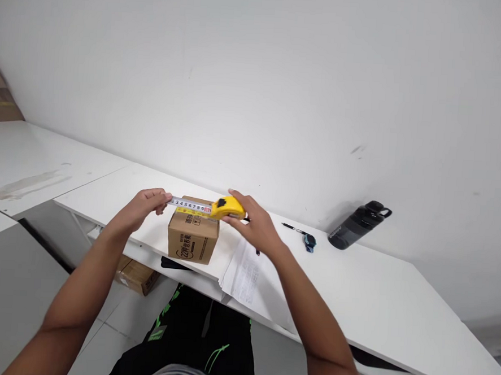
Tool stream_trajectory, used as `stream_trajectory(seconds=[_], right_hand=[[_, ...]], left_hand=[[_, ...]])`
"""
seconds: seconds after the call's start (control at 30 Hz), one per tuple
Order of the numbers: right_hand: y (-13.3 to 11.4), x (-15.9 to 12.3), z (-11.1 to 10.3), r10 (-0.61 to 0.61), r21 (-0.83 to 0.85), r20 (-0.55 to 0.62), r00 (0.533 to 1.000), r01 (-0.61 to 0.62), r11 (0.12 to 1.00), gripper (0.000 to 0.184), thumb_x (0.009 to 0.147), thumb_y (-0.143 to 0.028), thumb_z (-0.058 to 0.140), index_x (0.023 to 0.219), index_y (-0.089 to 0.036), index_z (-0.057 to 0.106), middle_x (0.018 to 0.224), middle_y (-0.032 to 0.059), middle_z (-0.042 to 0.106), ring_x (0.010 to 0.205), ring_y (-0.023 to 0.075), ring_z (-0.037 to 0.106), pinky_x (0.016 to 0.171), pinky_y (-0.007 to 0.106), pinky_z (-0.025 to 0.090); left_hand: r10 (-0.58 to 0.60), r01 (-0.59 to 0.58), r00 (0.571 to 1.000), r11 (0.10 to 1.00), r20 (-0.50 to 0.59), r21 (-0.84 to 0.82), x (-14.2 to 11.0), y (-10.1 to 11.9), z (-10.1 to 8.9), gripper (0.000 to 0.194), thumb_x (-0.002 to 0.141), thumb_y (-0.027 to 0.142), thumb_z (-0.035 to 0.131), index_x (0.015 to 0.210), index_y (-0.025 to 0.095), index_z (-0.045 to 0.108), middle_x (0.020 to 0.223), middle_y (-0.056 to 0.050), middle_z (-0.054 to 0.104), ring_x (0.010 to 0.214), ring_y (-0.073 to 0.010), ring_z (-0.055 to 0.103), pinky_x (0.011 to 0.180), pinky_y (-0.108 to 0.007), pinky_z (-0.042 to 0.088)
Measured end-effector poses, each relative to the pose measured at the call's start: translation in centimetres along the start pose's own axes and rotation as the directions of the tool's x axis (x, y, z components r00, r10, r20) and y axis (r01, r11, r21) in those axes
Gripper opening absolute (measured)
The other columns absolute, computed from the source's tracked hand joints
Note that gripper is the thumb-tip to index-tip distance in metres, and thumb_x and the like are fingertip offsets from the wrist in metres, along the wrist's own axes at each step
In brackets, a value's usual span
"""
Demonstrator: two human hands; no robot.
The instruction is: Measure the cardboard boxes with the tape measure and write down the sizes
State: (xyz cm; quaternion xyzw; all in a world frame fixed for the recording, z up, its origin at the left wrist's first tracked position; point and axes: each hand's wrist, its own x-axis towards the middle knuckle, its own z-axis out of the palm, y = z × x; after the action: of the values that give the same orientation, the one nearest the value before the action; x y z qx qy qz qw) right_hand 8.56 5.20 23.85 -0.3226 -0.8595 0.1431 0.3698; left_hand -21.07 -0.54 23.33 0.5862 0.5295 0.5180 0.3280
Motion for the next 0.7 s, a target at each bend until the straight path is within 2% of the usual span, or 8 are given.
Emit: stream_trajectory(seconds=[0.07, 0.17, 0.23, 0.33, 0.4, 0.5, 0.6, 0.7], right_hand=[[2.2, 0.1, -0.7, 0.1, -0.002, 0.086, 0.991, -0.101, 0.995, 0.06, 0.085, -0.047, 0.063, 0.141, -0.032, 0.048, 0.13, 0.0071, 0.061, 0.108, 0.0267, 0.061, 0.09, 0.044, 0.051], [4.3, 0.2, -0.5, 0.162, 0.0, 0.208, 0.965, -0.165, 0.986, 0.056, 0.085, -0.042, 0.064, 0.138, -0.032, 0.051, 0.132, 0.0057, 0.061, 0.114, 0.0266, 0.059, 0.094, 0.044, 0.049], [4.7, 0.3, 0.2, 0.165, 0.003, 0.243, 0.956, -0.171, 0.985, 0.056, 0.085, -0.041, 0.063, 0.139, -0.033, 0.051, 0.135, 0.0059, 0.06, 0.118, 0.027, 0.058, 0.095, 0.044, 0.048], [4.7, 0.2, 1.0, 0.161, -0.001, 0.251, 0.955, -0.166, 0.986, 0.057, 0.086, -0.041, 0.062, 0.14, -0.033, 0.048, 0.14, 0.0056, 0.056, 0.122, 0.0271, 0.056, 0.096, 0.043, 0.047], [4.6, 0.1, 1.3, 0.163, -0.018, 0.243, 0.956, -0.164, 0.986, 0.058, 0.086, -0.043, 0.061, 0.141, -0.033, 0.046, 0.141, 0.0049, 0.055, 0.122, 0.0268, 0.055, 0.097, 0.042, 0.047], [4.8, -0.3, 1.4, 0.167, -0.1, 0.202, 0.965, -0.15, 0.984, 0.057, 0.089, -0.046, 0.057, 0.142, -0.034, 0.044, 0.137, 0.0046, 0.058, 0.115, 0.0268, 0.059, 0.09, 0.042, 0.049], [4.6, -0.8, 1.0, 0.118, -0.263, 0.111, 0.987, -0.085, 0.961, 0.06, 0.088, -0.049, 0.057, 0.142, -0.029, 0.045, 0.12, 0.0079, 0.067, 0.099, 0.0285, 0.064, 0.081, 0.043, 0.05], [2.4, -2.2, 1.1, 0.011, -0.382, -0.032, 0.999, -0.022, 0.924, 0.07, 0.081, -0.057, 0.063, 0.139, -0.02, 0.05, 0.095, 0.0101, 0.072, 0.077, 0.0269, 0.065, 0.07, 0.039, 0.049]], left_hand=[[-0.126, 0.125, 0.992, 0.991, 0.008, 0.052, 1.0, -1.8, -0.9, 0.043, 0.078, 0.052, 0.059, 0.054, 0.02, 0.043, 0.055, 0.002, 0.041, 0.055, -0.0123, 0.038, 0.057, -0.027, 0.034], [-0.274, 0.258, 0.956, 0.956, 0.106, 0.142, 1.9, -4.1, -0.8, 0.046, 0.074, 0.058, 0.061, 0.055, 0.019, 0.045, 0.054, 0.002, 0.041, 0.052, -0.012, 0.035, 0.053, -0.027, 0.028], [-0.307, 0.283, 0.944, 0.942, 0.118, 0.182, 2.0, -5.0, 0.1, 0.048, 0.072, 0.063, 0.06, 0.058, 0.019, 0.049, 0.057, 0.001, 0.045, 0.054, -0.0134, 0.039, 0.052, -0.027, 0.028], [-0.331, 0.315, 0.942, 0.927, 0.048, 0.203, 2.0, -5.4, 1.3, 0.051, 0.071, 0.068, 0.058, 0.067, 0.018, 0.056, 0.063, -0.001, 0.051, 0.058, -0.0151, 0.043, 0.052, -0.027, 0.03], [-0.323, 0.311, 0.946, 0.924, 0.023, 0.221, 2.0, -5.4, 1.7, 0.052, 0.071, 0.069, 0.057, 0.065, 0.018, 0.055, 0.062, -0.001, 0.05, 0.058, -0.0149, 0.042, 0.052, -0.027, 0.031], [-0.257, 0.245, 0.966, 0.938, 0.019, 0.245, 1.7, -5.1, 1.4, 0.051, 0.07, 0.068, 0.057, 0.059, 0.019, 0.051, 0.059, -0.001, 0.049, 0.058, -0.0154, 0.042, 0.053, -0.028, 0.033], [-0.193, 0.175, 0.98, 0.947, 0.041, 0.27, 1.9, -4.3, -0.1, 0.048, 0.07, 0.064, 0.059, 0.055, 0.02, 0.05, 0.056, 0.0, 0.046, 0.057, -0.0153, 0.041, 0.055, -0.028, 0.035], [-0.113, 0.1, 0.993, 0.955, 0.033, 0.278, 3.5, -2.6, -1.8, 0.044, 0.072, 0.061, 0.06, 0.06, 0.019, 0.053, 0.057, 0.0, 0.047, 0.058, -0.0142, 0.042, 0.058, -0.028, 0.036]])
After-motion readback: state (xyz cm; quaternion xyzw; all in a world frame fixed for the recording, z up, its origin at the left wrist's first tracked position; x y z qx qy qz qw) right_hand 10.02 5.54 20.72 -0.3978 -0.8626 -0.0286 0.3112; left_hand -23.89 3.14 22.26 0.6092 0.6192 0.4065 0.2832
